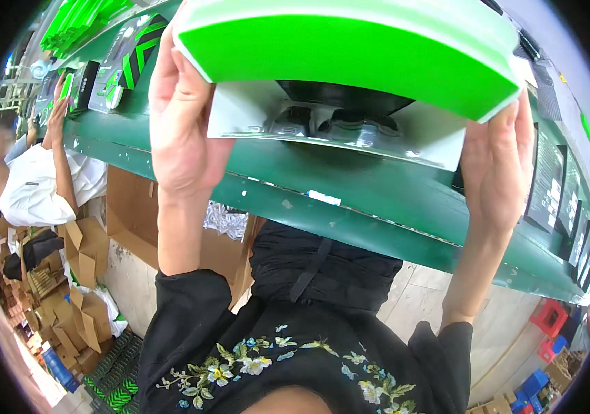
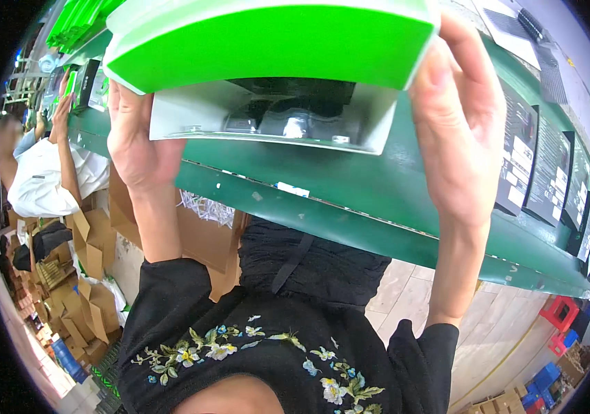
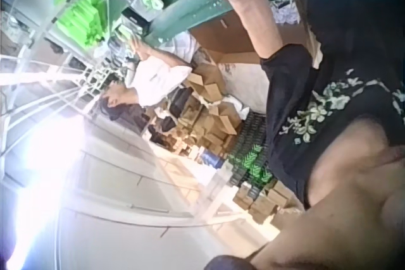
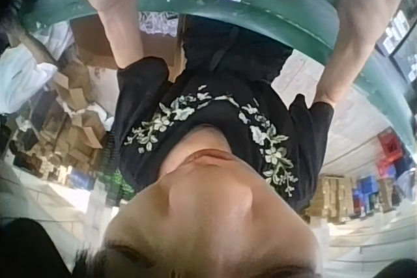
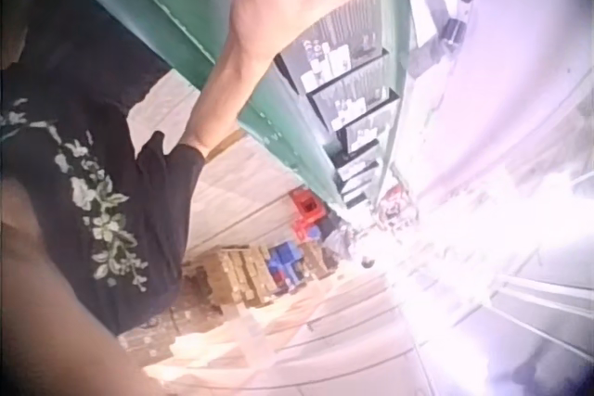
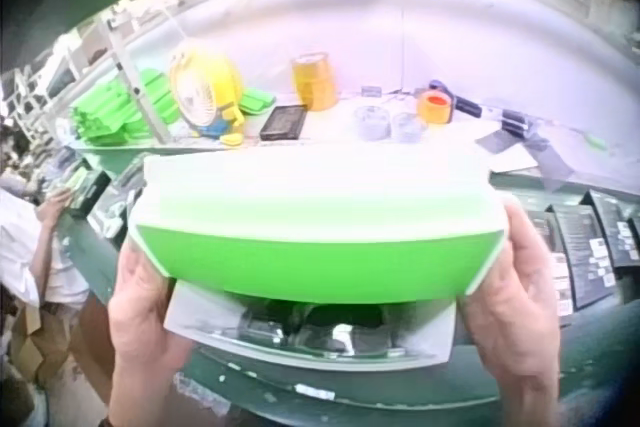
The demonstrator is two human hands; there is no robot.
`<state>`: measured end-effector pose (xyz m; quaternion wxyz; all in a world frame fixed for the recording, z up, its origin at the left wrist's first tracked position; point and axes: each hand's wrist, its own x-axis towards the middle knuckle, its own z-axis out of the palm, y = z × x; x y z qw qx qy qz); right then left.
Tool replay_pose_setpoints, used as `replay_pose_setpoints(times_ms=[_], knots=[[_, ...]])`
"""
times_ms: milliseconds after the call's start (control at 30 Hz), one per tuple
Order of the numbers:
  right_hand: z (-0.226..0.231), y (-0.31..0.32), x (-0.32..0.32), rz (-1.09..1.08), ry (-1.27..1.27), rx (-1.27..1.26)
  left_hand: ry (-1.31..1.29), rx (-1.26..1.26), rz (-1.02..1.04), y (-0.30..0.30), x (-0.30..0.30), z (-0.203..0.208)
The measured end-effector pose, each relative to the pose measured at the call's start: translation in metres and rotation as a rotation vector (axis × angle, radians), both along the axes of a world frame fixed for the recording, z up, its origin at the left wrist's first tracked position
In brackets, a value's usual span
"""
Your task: The person peels tape strips from tape rolls by hand, then seals packaging boxes along a conveyor belt by applying adhesive tape strips to the flaps and pressing them shut.
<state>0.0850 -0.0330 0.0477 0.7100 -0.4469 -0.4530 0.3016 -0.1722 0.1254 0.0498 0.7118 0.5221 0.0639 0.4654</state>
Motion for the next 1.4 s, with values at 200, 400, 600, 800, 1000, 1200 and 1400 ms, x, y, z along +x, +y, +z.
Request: replay_pose_setpoints(times_ms=[200,400,600,800,1000,1200,1400], knots=[[-0.029,0.009,0.006,0.315,0.268,0.139,-0.071,0.056,-0.038,0.005,-0.001,-0.02],[-0.023,0.009,0.008,0.423,0.018,0.154,-0.035,0.341,-0.106,0.007,-0.005,-0.024],[-0.017,-0.006,0.019,0.301,-0.128,0.06,0.02,0.376,-0.1,0.009,0.002,-0.018],[-0.009,-0.006,0.012,0.255,-0.121,0.047,0.034,0.338,-0.103,0.004,0.002,-0.014],[0.018,-0.018,0.005,0.123,-0.49,-0.06,0.216,0.587,0.028,0.005,0.001,0.0],[0.014,-0.009,-0.003,-0.121,-0.792,0.068,0.271,0.764,0.205,0.0,0.009,-0.006],[-0.001,-0.004,-0.023,-0.319,-0.702,0.16,0.226,0.802,0.534,-0.019,0.028,-0.015]])
